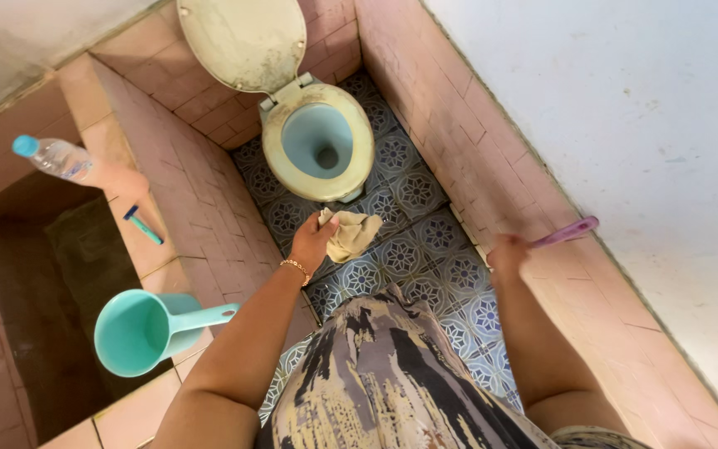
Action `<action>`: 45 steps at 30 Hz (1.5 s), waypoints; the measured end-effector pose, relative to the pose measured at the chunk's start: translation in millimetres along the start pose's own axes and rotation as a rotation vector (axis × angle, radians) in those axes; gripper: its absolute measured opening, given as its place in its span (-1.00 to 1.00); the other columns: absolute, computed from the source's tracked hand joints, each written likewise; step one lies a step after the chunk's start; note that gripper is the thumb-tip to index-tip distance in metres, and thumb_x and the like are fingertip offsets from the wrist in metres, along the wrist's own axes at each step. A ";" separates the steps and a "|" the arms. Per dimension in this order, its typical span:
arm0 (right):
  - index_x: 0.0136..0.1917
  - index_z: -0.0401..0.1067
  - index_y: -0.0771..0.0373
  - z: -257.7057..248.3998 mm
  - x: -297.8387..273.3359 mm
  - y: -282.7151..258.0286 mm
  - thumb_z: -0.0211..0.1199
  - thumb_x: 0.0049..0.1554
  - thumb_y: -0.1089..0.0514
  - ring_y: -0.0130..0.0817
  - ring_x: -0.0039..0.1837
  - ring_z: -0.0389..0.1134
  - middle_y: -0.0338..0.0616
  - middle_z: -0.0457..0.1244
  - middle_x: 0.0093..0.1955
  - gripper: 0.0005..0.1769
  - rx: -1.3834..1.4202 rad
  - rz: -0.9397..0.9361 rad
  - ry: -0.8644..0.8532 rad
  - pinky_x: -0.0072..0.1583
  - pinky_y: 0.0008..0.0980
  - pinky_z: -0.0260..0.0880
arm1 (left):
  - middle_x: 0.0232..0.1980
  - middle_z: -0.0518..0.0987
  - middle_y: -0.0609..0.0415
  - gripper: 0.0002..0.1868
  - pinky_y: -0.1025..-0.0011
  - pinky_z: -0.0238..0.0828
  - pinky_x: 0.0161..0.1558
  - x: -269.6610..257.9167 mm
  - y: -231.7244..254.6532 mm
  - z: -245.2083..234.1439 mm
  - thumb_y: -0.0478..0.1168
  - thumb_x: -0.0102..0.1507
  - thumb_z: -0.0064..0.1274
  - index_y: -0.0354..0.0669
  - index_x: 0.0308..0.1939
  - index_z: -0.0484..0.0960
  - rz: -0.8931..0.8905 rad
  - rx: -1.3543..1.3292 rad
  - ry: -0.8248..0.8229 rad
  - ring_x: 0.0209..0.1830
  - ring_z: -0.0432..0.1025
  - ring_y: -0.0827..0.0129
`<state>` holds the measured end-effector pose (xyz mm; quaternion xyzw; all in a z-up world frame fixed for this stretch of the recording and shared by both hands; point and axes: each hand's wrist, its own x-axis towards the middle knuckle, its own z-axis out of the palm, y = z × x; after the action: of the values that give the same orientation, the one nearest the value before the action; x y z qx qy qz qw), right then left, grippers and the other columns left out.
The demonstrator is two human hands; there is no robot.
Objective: The person scrubs the inside of a toilet bowl with a pink brush, then uses a cloth to wipe the rim and seat. They pour water from a blue jug into the bowl and continue wiping the toilet seat and lid.
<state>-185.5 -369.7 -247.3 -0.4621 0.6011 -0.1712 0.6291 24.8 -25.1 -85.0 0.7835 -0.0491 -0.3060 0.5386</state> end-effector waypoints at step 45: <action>0.27 0.17 0.11 144.6 -215.0 -290.5 -0.22 0.33 0.05 -0.36 0.18 0.27 -0.14 0.21 0.20 -0.70 -0.068 -0.596 -0.567 0.14 -0.23 0.41 | -0.03 0.55 0.09 -0.57 0.40 0.30 -0.11 -4.5 85.6 -183.9 0.01 0.20 0.19 -0.10 0.03 0.49 0.433 -0.190 0.281 -0.15 0.41 0.38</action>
<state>-1.4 -299.0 88.4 -0.6654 0.2492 -0.1916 0.6771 140.7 90.9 34.5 0.7357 -0.1113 -0.0752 0.6639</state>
